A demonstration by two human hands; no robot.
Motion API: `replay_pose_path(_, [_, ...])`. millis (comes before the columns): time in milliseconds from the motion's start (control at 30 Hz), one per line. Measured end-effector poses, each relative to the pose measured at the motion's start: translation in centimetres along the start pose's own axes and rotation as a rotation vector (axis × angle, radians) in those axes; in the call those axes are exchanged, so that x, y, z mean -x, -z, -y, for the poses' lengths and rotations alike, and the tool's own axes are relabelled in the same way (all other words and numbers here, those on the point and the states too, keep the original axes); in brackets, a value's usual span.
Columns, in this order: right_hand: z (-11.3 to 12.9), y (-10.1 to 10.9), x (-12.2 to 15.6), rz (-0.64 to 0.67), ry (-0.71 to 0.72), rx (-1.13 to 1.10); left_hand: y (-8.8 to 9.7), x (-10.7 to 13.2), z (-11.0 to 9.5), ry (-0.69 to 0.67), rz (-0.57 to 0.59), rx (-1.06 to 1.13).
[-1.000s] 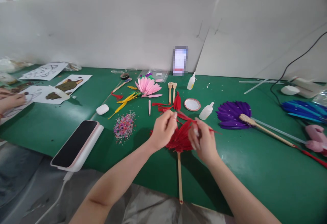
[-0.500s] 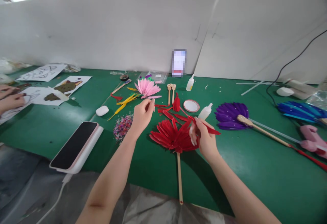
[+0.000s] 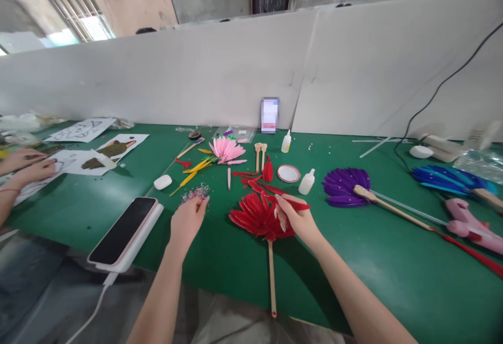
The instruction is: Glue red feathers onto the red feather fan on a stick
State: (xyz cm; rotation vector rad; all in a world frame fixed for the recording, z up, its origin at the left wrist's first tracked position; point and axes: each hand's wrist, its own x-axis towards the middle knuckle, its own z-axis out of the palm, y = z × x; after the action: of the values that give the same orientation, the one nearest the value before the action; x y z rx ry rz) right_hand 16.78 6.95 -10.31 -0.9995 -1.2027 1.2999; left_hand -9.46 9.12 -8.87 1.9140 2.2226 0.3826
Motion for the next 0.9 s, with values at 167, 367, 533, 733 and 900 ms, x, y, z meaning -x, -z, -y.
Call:
replay_pose_path(167, [-0.2, -0.2, 0.0, 0.048, 0.009, 0.027, 0.2, 0.3, 0.9, 0.01, -0.128, 0.049])
replay_pose_path(367, [-0.1, -0.7, 0.4, 0.105, 0.038, 0.069, -1.0, 1.8, -3.8, -0.412, -0.028, 0.557])
replay_pose_path(533, [-0.4, -0.9, 0.2, 0.111, 0.048, 0.072, -2.9, 2.5, -7.9, -0.528, -0.048, 0.708])
replay_pose_path(733, [-0.8, -0.6, -0.3, 0.06, 0.07, 0.073, -3.1, 1.4, -8.4, -0.521, 0.028, 0.805])
replay_pose_path(900, [-0.9, -1.2, -0.1, 0.041, 0.087, 0.087, -3.5, 1.3, -7.9, -0.502, 0.185, 0.951])
